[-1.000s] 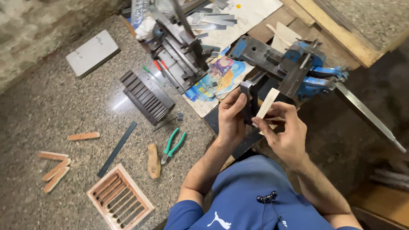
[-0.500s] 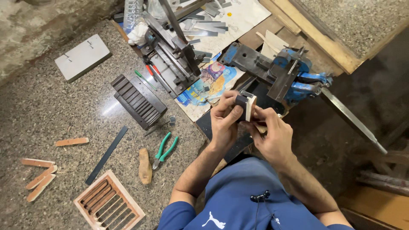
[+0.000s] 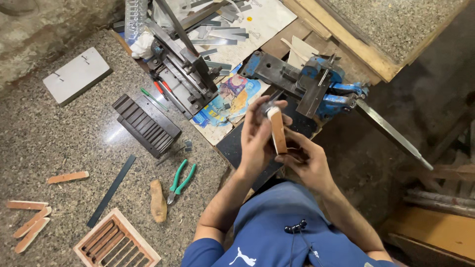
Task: The person assembles a wooden louver vent at a workbench. They fit wooden slats into the vent frame, tap and adjust them with a hammer, use pliers to press and align the slats, then sand a wooden slat by hand with a strip of sandpaper.
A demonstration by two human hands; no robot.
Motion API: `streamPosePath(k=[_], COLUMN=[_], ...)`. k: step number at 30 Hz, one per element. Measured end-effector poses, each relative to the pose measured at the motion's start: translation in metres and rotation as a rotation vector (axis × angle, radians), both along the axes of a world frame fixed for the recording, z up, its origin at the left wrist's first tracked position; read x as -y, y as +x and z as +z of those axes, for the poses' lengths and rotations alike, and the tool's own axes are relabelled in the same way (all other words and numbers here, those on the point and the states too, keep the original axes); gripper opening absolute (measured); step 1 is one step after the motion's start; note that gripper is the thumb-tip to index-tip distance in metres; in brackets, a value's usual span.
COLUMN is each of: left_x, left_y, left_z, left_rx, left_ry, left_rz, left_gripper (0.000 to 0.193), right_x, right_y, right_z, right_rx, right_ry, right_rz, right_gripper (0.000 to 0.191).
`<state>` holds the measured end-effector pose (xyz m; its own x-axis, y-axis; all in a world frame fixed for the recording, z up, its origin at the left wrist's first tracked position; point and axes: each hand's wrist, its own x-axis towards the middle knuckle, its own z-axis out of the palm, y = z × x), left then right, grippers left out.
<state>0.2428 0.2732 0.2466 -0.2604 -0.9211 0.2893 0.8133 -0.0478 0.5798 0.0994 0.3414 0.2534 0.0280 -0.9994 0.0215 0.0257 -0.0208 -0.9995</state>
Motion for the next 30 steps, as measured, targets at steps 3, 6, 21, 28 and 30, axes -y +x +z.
streamPosePath(k=[3, 6, 21, 28, 30], left_x=[-0.007, -0.013, -0.012, -0.005, -0.004], left_y=[-0.007, -0.013, -0.023, -0.009, -0.008], left_z=[0.005, 0.005, 0.006, -0.01, -0.017], left_rx=[0.132, 0.141, 0.0, -0.117, -0.073], left_ry=[-0.079, -0.039, -0.053, -0.024, -0.016], left_rz=[0.045, 0.032, -0.086, -0.32, -0.307], left_gripper=[0.055, 0.051, 0.057, 0.043, 0.041], right_x=[-0.005, -0.01, -0.015, -0.021, -0.019], right_y=[-0.006, -0.008, -0.012, -0.019, -0.018], right_z=[-0.009, -0.012, -0.002, -0.003, -0.003], right_rx=[-0.043, -0.071, -0.534, -0.621, -0.69], right_ry=[-0.019, -0.079, -0.35, -0.415, -0.499], right_rz=[-0.047, -0.074, -0.176, -0.168, -0.182], right_gripper=[0.062, 0.059, 0.049, 0.041, 0.046])
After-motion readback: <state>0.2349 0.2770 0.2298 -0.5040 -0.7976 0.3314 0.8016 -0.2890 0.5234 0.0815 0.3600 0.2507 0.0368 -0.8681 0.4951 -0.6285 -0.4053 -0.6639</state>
